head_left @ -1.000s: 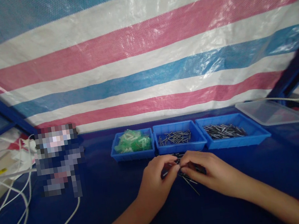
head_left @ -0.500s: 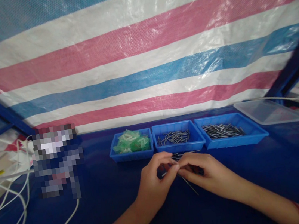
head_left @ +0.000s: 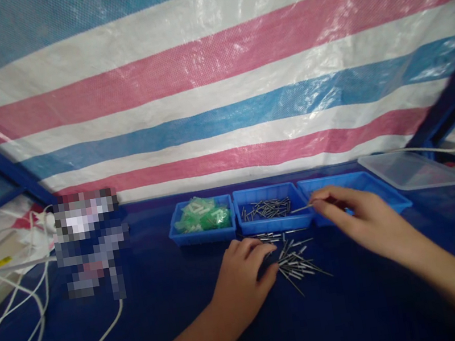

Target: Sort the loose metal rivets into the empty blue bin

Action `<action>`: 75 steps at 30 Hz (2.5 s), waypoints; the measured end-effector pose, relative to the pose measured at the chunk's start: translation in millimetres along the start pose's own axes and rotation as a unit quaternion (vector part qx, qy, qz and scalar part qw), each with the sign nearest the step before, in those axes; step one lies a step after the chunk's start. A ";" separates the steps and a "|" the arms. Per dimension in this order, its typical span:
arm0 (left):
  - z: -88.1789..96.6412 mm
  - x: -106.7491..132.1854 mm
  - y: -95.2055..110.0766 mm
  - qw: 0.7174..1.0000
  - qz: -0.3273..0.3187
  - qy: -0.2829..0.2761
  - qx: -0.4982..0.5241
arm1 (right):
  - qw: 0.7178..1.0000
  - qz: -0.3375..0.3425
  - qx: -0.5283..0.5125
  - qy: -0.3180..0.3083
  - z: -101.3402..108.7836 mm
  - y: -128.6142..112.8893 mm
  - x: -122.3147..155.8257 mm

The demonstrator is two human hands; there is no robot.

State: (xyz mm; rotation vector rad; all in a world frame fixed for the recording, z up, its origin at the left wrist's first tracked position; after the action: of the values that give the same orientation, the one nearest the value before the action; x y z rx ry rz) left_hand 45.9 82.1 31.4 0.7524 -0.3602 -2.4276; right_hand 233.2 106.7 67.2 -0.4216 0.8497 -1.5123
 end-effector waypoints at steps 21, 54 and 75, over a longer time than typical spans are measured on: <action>-7.4 -0.6 8.0 0.996 -0.019 -0.058 -0.069 | 0.975 0.138 0.163 0.062 9.7 -11.2 -3.3; -25.2 -1.0 22.6 0.982 -0.082 -0.139 -0.101 | 0.964 0.218 0.084 -0.127 -57.3 -53.5 38.0; 6.2 2.6 -22.8 0.940 0.115 0.146 0.287 | 0.974 0.116 -0.051 -0.186 -71.7 -49.8 41.9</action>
State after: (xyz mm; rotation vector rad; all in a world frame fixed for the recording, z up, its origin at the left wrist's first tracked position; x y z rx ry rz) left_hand 30.5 99.4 26.1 1.2210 -0.9993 -1.9547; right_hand 141.9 81.7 46.6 -0.6360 0.6547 -1.1311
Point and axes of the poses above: each hand's wrist, its own x-axis away from the middle knuckle, its own z-axis out of the back of the hand, y = z × x, the point moved 10 cm from there along -x, towards the middle knuckle, and after that the axes turned 14 degrees about -z, right-handed, at the moved point
